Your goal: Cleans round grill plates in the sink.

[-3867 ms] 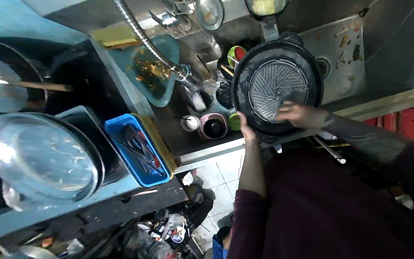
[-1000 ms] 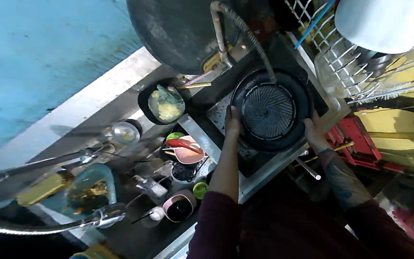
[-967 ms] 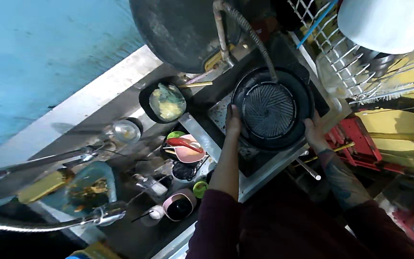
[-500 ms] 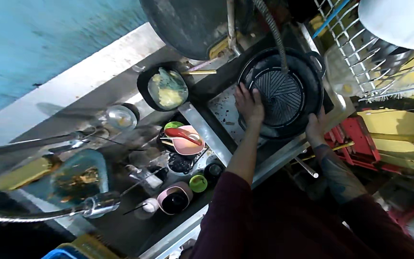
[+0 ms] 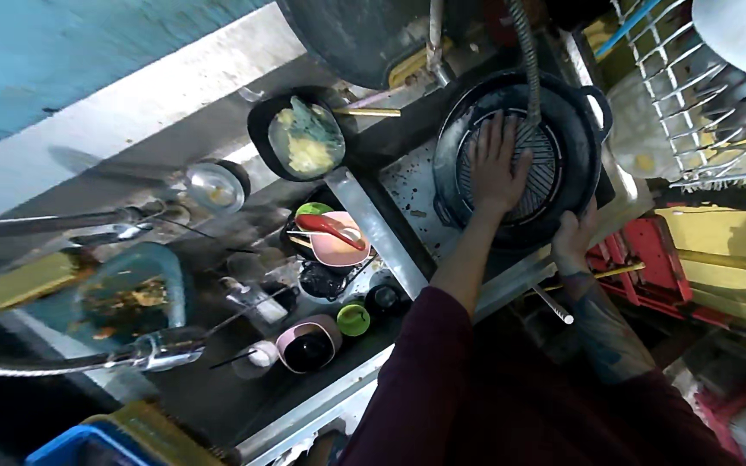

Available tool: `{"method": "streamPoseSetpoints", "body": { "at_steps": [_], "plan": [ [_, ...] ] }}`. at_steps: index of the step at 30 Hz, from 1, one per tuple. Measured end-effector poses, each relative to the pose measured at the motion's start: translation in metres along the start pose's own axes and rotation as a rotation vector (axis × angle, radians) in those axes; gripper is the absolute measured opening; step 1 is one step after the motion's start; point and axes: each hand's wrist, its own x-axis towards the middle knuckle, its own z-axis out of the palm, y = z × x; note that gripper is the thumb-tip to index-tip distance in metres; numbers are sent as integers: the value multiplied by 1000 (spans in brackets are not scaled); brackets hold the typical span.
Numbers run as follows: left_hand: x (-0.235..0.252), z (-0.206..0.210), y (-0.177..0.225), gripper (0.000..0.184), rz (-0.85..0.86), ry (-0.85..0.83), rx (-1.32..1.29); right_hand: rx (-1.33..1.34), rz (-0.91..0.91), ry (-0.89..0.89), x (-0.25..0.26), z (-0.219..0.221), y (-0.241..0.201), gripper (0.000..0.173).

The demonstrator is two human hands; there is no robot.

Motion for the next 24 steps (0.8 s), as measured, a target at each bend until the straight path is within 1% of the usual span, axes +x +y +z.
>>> {"method": "streamPoseSetpoints", "body": {
  "at_steps": [2,4,6,7,9,11,12,14,16,17,19,22,23,24],
  "plan": [
    [-8,6,-1,65,-84,49,-45,-78,28,11,-4,-3,0,57],
    [-21,17,14,71,-130,79,-51,-118,14,40,-4,0,-2,58],
    [-35,28,31,74,-83,95,-52,-105,-25,59,0,3,-7,59],
    [-39,31,35,72,-39,103,-65,-86,-46,68,2,4,-11,60],
    [-36,30,35,68,22,100,-112,-47,-104,104,3,4,-15,62],
    [-22,22,25,66,17,67,-183,-91,-74,93,-10,-3,-23,65],
    [-16,20,19,64,-19,68,-236,-110,-51,99,-17,-6,-26,66],
    [-10,23,15,62,-145,97,-295,-102,-33,125,-22,-6,-29,67],
    [-15,29,28,65,-247,104,-262,-46,-74,129,-19,-2,-27,66],
    [-20,31,38,68,-238,114,-246,-8,-111,127,-14,3,-25,65],
    [-27,31,53,70,-151,100,-286,-11,-152,110,-13,6,-24,65],
    [-21,28,47,71,-44,63,-432,-65,-153,118,-20,0,-26,69],
    [-19,30,41,69,-60,71,-483,-72,-161,131,-20,-2,-25,70],
    [-17,33,33,65,-120,96,-539,-74,-186,148,-20,-2,-26,71]
  ]
}}
